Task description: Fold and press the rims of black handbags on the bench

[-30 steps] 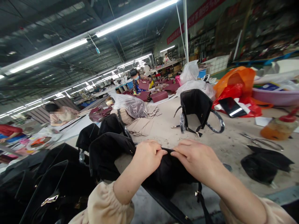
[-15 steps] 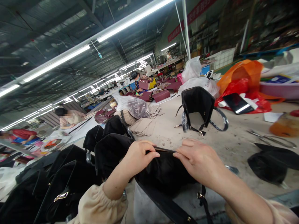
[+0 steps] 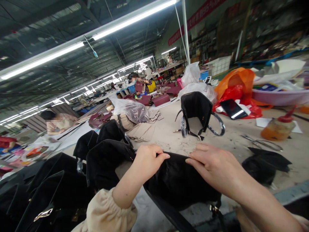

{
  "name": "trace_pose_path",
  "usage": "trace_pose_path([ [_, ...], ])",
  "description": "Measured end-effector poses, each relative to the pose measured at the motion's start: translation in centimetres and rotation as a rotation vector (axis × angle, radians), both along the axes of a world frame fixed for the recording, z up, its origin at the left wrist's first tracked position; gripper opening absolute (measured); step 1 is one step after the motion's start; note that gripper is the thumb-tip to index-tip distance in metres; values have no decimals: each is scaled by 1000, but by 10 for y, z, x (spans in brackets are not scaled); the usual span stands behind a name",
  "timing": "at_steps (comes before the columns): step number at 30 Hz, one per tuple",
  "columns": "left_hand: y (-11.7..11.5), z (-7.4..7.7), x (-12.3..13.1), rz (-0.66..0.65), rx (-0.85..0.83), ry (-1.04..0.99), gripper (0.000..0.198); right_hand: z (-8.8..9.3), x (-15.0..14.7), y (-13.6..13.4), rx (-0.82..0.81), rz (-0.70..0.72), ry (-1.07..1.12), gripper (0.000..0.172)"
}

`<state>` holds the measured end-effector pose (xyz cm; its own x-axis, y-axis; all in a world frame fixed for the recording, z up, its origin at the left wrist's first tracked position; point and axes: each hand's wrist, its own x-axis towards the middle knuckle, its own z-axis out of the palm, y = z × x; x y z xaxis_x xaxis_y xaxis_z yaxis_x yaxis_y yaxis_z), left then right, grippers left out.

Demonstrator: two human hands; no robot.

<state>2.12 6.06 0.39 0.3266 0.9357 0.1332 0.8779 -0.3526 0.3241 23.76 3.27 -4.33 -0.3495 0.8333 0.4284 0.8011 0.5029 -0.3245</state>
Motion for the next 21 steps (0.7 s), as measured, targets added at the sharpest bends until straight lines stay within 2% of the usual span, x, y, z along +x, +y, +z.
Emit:
trace_pose_path([
  [9,-3,3,2,32,-11,7,20,3,1,-9,12,-24,-6,22],
  [13,-3,2,2,36,-22,15,21,8,-6,-14,81,-88,10,38],
  [15,-3,2,2,38,-21,16,22,9,-14,-14,132,-137,8,39],
  [17,-2,1,3,35,-9,13,22,9,-26,-11,141,-145,-12,31],
  [20,-1,0,3,34,0,23,22,6,-42,-5,119,-133,-37,8],
  [21,-1,1,3,36,-1,27,22,5,-45,-4,113,-135,-35,9],
])
